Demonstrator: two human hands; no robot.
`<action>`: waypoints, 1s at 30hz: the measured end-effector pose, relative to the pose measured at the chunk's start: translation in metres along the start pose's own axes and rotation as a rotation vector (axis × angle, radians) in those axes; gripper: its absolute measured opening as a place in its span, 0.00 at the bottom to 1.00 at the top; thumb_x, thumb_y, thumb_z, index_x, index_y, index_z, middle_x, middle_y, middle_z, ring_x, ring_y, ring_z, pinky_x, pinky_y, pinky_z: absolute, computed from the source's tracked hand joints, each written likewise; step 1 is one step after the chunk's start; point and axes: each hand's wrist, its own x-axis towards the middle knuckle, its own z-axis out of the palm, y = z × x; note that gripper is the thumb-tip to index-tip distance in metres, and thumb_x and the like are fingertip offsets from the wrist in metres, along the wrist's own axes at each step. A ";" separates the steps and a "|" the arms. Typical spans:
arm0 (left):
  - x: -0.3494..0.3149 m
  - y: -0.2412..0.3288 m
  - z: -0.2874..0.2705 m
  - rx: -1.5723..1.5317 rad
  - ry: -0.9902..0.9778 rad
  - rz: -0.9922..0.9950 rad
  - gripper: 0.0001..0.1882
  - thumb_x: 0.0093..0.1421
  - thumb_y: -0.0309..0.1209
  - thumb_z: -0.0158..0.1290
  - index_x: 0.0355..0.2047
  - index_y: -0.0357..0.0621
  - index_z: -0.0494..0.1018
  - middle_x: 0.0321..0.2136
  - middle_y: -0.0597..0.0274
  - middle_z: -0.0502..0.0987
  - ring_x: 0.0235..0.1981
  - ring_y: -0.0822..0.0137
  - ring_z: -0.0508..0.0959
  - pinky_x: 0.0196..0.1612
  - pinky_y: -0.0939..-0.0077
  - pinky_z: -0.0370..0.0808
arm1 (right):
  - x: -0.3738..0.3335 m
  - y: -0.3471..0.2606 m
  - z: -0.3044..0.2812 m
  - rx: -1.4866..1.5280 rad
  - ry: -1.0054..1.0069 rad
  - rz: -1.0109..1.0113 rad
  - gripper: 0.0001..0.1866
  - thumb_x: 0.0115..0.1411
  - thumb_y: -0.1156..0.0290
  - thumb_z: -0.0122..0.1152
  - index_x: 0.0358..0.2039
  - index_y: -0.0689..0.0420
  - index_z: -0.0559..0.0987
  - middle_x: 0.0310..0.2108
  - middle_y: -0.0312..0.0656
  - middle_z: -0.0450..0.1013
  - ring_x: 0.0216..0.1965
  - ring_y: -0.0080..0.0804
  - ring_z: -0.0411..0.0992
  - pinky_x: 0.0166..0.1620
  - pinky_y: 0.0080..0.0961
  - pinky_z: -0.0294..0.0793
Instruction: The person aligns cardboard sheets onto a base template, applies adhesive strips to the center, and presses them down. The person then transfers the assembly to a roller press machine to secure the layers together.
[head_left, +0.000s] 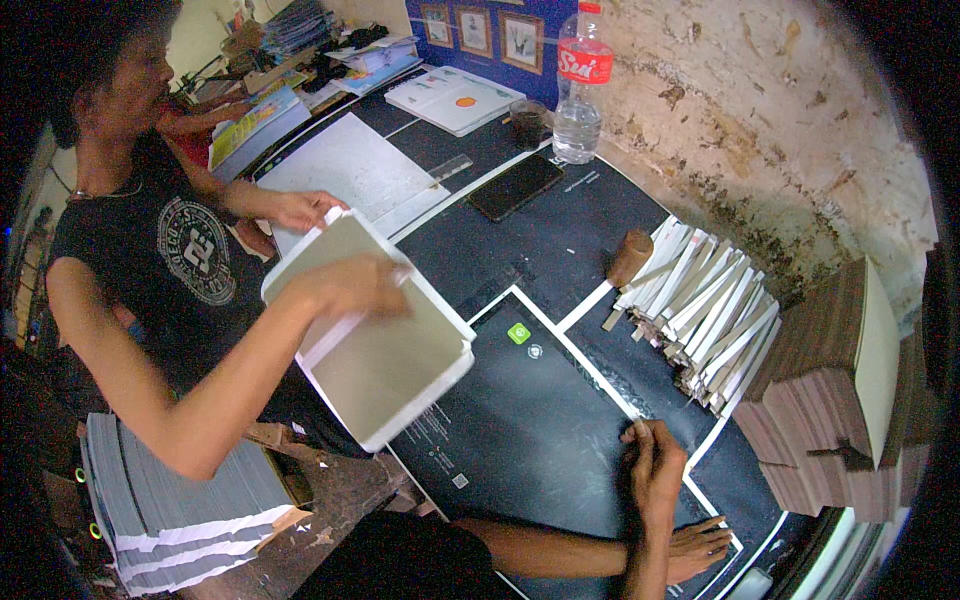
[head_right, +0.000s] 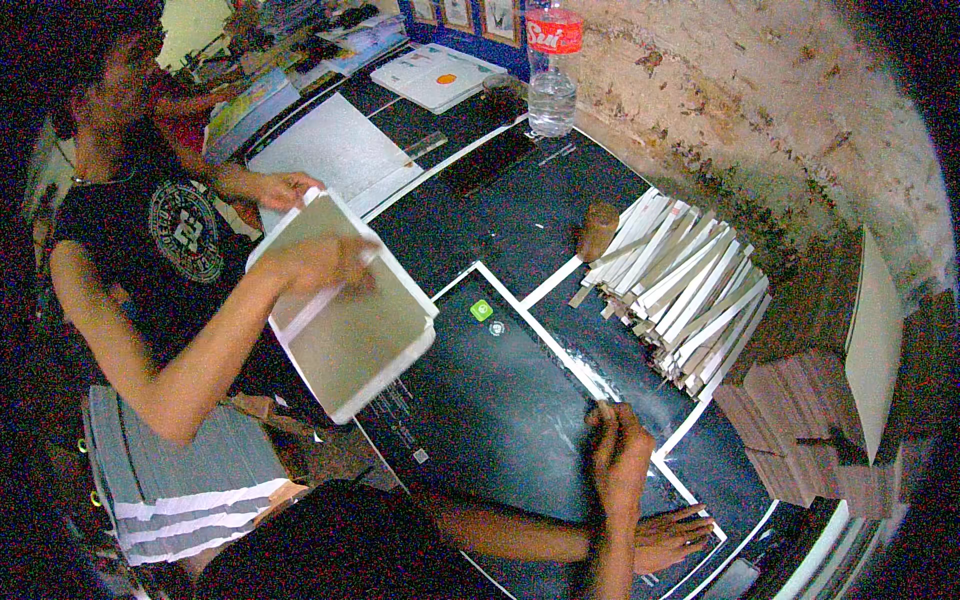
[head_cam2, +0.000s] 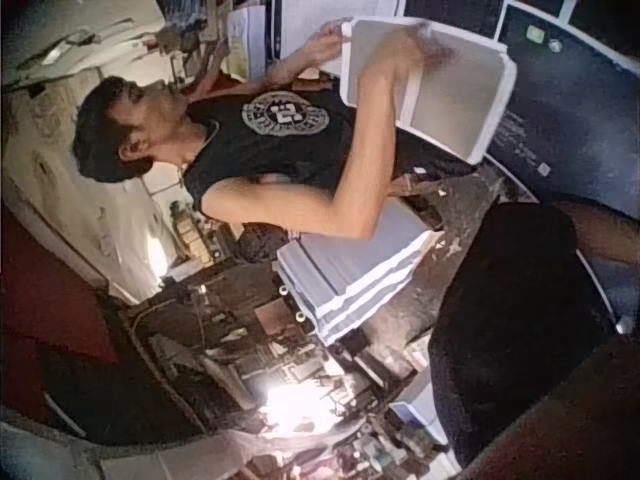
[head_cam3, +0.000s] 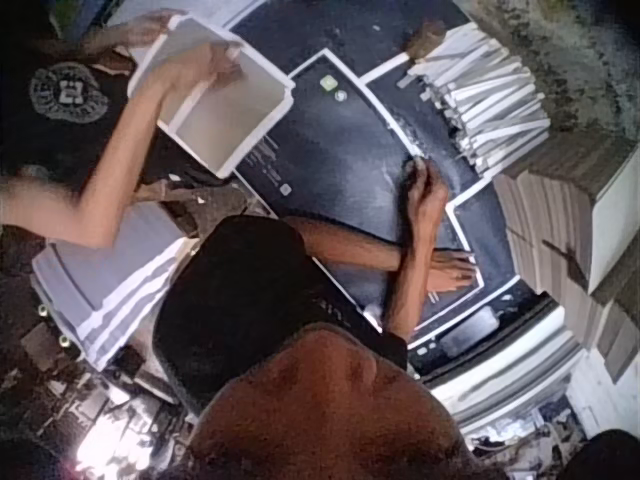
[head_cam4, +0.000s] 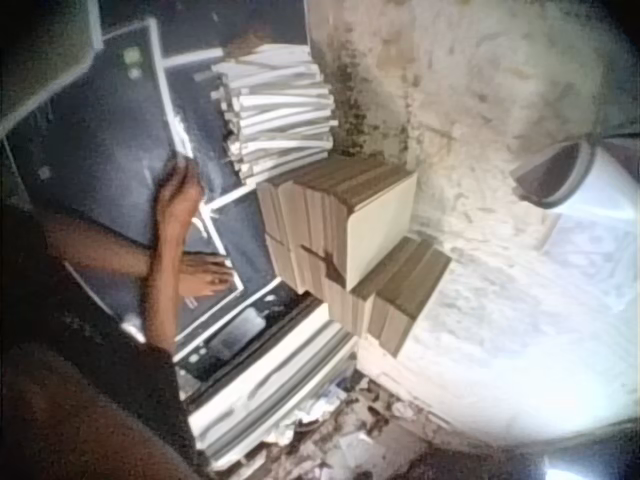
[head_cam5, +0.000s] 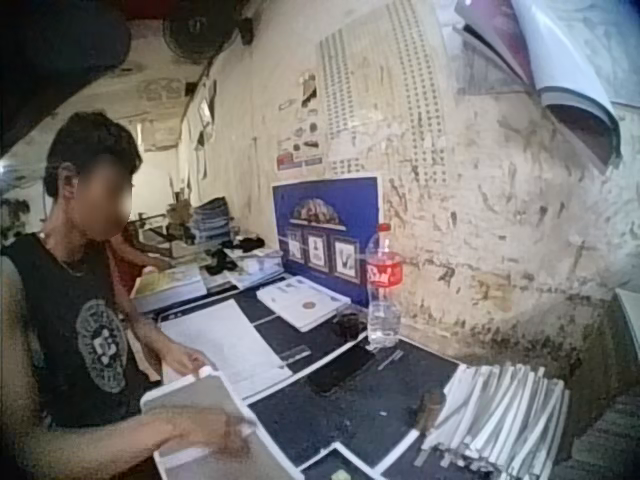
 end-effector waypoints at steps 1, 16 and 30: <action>0.008 -0.016 -0.007 -0.010 -0.033 -0.071 0.22 0.65 0.35 0.50 0.59 0.54 0.75 0.60 0.56 0.75 0.62 0.53 0.74 0.67 0.55 0.69 | -0.001 0.004 0.003 -0.001 0.028 -0.080 0.12 0.69 0.71 0.55 0.30 0.64 0.78 0.25 0.54 0.78 0.26 0.47 0.78 0.32 0.40 0.74; 0.263 0.399 0.035 -0.567 0.472 0.262 0.23 0.64 0.32 0.50 0.60 0.46 0.72 0.58 0.49 0.75 0.59 0.46 0.75 0.66 0.53 0.70 | -0.006 -0.004 0.003 -0.187 -0.095 -0.050 0.16 0.59 0.69 0.71 0.21 0.62 0.73 0.15 0.42 0.68 0.18 0.24 0.64 0.25 0.27 0.66; 0.329 0.493 0.020 -0.926 0.557 0.494 0.27 0.62 0.26 0.48 0.61 0.27 0.66 0.59 0.32 0.71 0.60 0.35 0.73 0.67 0.45 0.67 | 0.001 0.007 0.004 -0.139 -0.106 -0.066 0.21 0.51 0.62 0.81 0.20 0.57 0.74 0.18 0.40 0.69 0.21 0.33 0.68 0.28 0.32 0.70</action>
